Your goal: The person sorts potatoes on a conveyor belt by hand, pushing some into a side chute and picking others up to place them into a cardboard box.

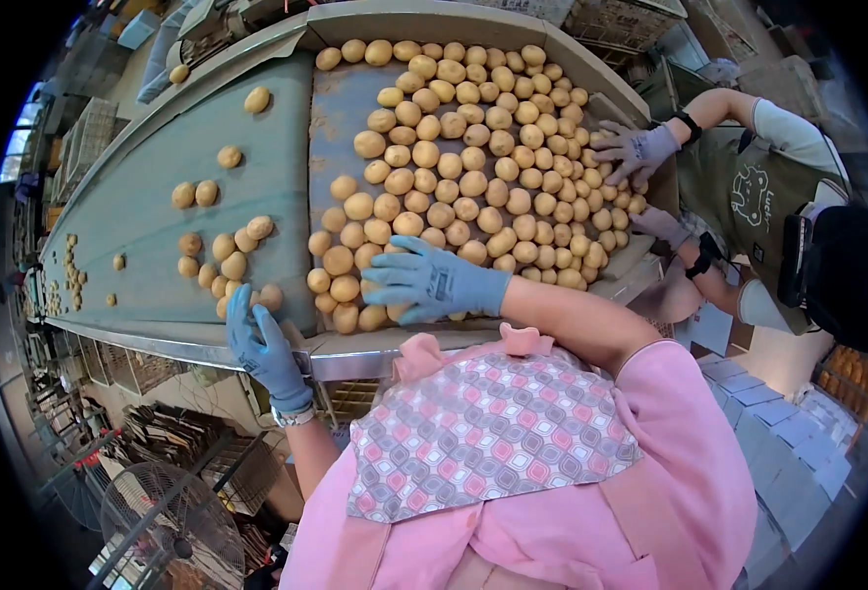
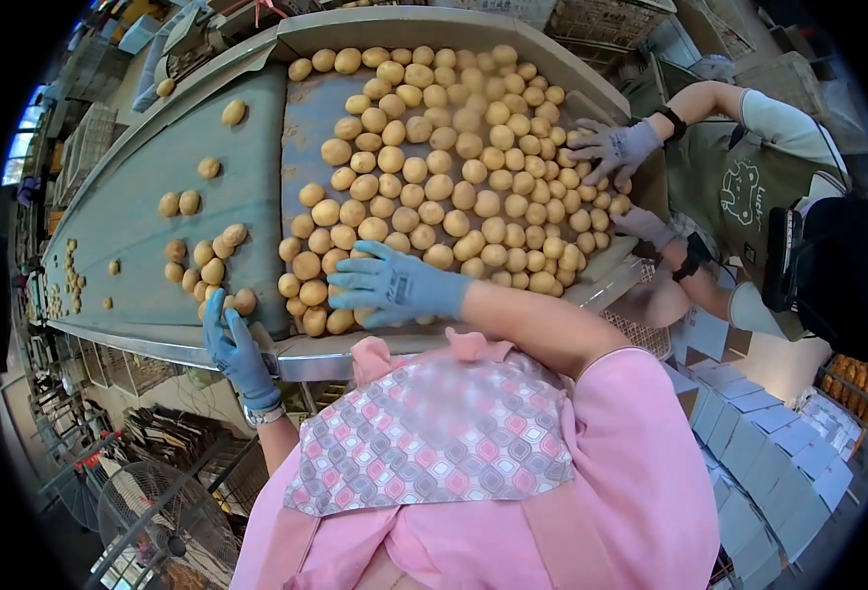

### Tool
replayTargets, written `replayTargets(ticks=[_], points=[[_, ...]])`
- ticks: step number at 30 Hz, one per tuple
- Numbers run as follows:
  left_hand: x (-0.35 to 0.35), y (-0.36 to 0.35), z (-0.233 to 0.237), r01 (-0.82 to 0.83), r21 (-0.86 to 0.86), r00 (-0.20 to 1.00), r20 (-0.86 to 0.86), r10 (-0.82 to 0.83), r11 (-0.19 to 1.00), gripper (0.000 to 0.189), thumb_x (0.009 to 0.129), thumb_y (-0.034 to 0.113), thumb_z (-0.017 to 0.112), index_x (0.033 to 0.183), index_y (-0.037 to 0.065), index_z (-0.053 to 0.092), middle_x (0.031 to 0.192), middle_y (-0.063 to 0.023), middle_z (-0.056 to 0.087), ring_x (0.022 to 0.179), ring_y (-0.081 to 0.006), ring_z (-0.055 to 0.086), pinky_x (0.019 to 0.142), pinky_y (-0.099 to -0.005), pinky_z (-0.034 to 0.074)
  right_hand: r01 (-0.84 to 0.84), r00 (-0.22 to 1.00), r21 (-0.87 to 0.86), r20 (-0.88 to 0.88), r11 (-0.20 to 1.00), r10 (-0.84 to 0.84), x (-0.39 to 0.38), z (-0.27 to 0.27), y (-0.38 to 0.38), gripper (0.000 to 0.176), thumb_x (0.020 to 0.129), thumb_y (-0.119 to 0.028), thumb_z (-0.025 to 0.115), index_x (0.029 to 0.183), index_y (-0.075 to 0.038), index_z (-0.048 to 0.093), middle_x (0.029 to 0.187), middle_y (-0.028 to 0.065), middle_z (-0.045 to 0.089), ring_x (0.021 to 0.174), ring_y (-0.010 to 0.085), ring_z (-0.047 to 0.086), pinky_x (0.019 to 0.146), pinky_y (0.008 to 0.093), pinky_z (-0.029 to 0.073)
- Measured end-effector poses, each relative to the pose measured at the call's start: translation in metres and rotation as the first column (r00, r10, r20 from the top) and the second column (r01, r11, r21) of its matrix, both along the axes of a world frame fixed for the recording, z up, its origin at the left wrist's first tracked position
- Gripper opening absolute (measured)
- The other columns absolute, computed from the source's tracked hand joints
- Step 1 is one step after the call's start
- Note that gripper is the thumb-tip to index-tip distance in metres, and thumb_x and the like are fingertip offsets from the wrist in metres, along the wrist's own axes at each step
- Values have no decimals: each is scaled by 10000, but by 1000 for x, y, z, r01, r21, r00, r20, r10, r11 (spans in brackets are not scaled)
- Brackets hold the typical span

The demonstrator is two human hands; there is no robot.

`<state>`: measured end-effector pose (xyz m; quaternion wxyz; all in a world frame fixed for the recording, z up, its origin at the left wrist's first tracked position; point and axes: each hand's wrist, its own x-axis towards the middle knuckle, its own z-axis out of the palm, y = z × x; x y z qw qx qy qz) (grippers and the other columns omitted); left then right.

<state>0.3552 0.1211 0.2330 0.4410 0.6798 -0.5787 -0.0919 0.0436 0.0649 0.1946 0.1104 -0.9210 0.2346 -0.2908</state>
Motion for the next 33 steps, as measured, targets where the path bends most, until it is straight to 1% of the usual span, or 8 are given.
replayTargets(ticks=[7,14,15,19,23,28,31,33], points=[[15,-3,11,-50,-5,993,-108,49,999,330,1075,62,588,1362,-65,693,1403,-213,697,1256,-348,675,1085,-447,518,782,563,-82,-334,618,-756,-63,-11,-132,322,1027,-162,641,1348,-167,670,1311,120,696,1161,311,705,861,462,611],[24,-2,13,-49,15,998,-34,50,999,337,1081,85,583,1365,-68,681,1401,-216,695,1261,-357,668,1095,-459,510,676,594,-4,-588,737,-549,-92,-1,-165,164,995,-220,688,1136,-139,717,1107,101,742,970,321,748,778,440,617],[30,-2,14,-45,8,998,-42,45,999,337,1082,88,583,1364,-68,681,1403,-216,694,1261,-359,667,1093,-460,510,570,635,-225,-489,790,-598,-88,10,-152,194,974,-238,717,1126,-119,726,1026,113,749,938,311,750,748,421,619],[25,-4,19,-59,10,997,-43,60,998,340,1083,93,581,1369,-68,672,1416,-221,683,1265,-365,661,1085,-466,510,431,852,327,159,841,-498,-157,84,-196,303,987,-266,737,1263,-148,693,1086,99,727,944,294,734,739,394,622],[30,0,19,-72,29,996,-48,74,997,353,1085,102,580,1384,-63,667,1429,-222,675,1279,-366,652,1094,-471,506,777,573,-374,89,506,-815,-234,102,-255,285,1002,-169,680,1278,-100,688,1061,111,734,926,317,727,798,413,623],[33,-1,17,-86,35,995,-49,88,996,358,1083,106,581,1386,-64,669,1435,-226,672,1283,-373,648,1093,-481,508,363,785,188,-590,913,-190,-16,107,-97,182,982,-243,673,1102,-105,677,1051,64,729,986,280,744,873,469,598],[35,-2,16,-50,35,999,-14,51,998,358,1082,113,584,1382,-61,673,1425,-228,678,1278,-375,650,1093,-484,508,-171,984,-75,-56,982,167,9,-9,-31,424,1030,-382,641,1430,-241,648,1515,96,608,1429,314,553,1152,565,456],[38,-2,14,-32,45,999,-7,32,999,357,1080,117,586,1378,-58,676,1418,-229,682,1279,-376,651,1093,-484,509,-21,995,-105,-101,994,11,23,-30,-47,555,1018,-438,653,1530,-236,579,1633,106,505,1514,324,459,1233,592,348]])
